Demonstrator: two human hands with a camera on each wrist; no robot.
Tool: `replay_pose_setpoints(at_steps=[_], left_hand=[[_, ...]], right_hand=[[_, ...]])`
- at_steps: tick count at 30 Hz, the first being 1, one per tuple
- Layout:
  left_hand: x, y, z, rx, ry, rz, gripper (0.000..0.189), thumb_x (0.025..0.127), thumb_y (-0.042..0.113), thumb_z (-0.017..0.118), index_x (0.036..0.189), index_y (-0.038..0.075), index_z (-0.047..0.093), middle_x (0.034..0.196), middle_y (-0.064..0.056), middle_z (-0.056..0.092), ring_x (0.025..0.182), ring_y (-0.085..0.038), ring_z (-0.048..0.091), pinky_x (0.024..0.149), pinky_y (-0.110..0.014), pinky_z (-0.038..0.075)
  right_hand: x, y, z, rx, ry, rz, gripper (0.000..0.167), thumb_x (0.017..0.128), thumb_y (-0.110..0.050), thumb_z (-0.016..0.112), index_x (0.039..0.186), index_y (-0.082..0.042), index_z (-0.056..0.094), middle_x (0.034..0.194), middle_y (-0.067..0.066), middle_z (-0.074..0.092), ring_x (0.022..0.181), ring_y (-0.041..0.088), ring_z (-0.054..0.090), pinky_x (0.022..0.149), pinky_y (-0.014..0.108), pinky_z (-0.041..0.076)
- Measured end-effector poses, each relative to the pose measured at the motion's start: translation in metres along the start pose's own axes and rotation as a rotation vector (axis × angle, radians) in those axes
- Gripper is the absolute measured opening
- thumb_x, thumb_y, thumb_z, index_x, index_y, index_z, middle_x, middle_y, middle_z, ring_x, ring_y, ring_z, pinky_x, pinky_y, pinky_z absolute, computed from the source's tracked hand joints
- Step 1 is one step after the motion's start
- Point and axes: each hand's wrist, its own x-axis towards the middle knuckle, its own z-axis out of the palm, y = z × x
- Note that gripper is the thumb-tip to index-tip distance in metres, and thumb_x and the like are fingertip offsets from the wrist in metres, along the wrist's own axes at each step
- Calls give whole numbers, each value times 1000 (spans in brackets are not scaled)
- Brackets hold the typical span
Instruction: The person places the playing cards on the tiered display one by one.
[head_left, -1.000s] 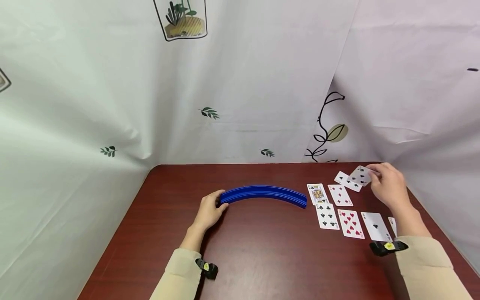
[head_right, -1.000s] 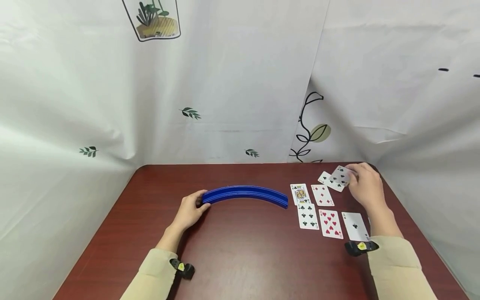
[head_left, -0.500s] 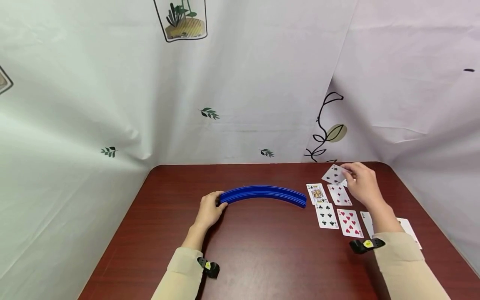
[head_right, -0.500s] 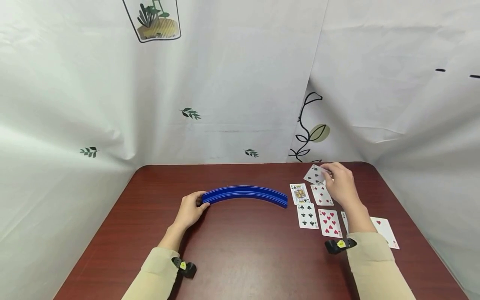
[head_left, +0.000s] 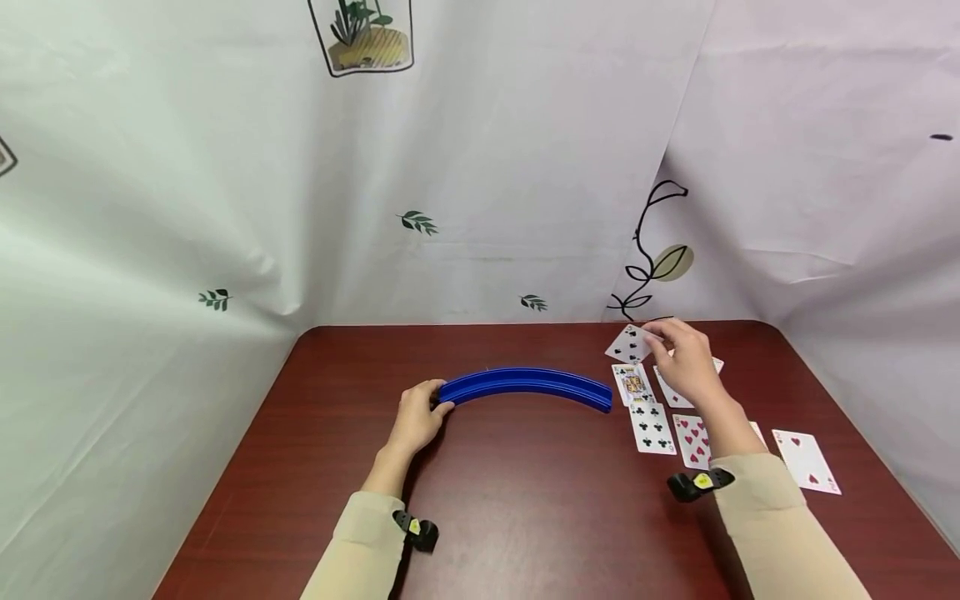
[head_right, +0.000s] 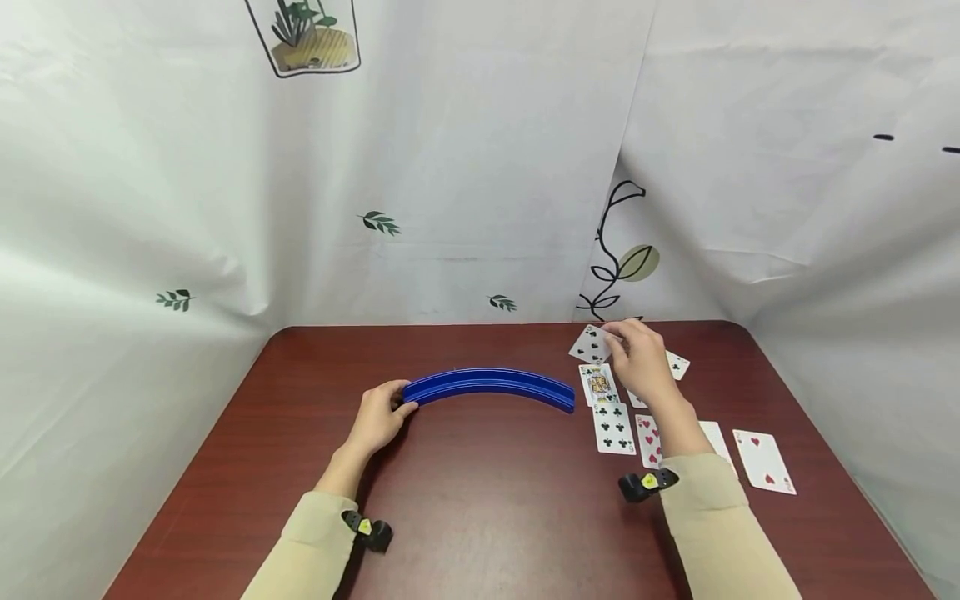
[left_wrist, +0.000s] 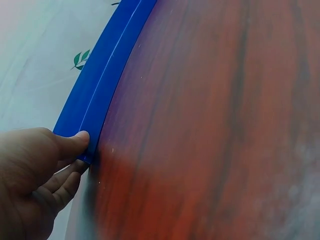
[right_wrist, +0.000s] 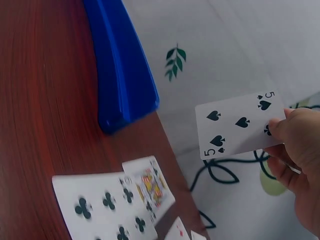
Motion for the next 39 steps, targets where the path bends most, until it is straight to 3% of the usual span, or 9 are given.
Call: replay_pose_setpoints(at_steps=[9, 21, 28, 39], left_hand=[[1, 1, -2, 24, -20, -1, 33, 90, 2, 75, 122, -6, 67, 112, -21, 70, 97, -31, 69, 86, -44, 57], [7, 1, -1, 39, -27, -18, 34, 91, 3, 75, 123, -5, 67, 114, -21, 70, 101, -32, 68, 90, -44, 56], [6, -2, 0, 20, -22, -27, 35, 91, 3, 75, 124, -5, 67, 112, -21, 71, 99, -32, 69, 87, -45, 57], [10, -1, 2, 21, -26, -17, 34, 90, 2, 75, 122, -6, 68, 109, -21, 71, 97, -32, 70, 87, -45, 57]], right_hand=[[7, -14, 19, 54, -15, -30, 11, 91, 8, 69, 100, 5, 73, 91, 14, 69, 75, 21, 61, 68, 13, 42], [10, -23, 34, 98, -76, -29, 12, 93, 5, 68, 103, 3, 73, 93, 12, 68, 76, 22, 61, 68, 24, 49], [15, -35, 43, 130, -125, -56, 12, 92, 6, 69, 103, 2, 72, 94, 13, 69, 80, 25, 63, 71, 43, 55], [19, -59, 66, 146, -149, -128, 12, 90, 3, 72, 101, -3, 74, 98, 10, 72, 79, 24, 63, 70, 42, 52]])
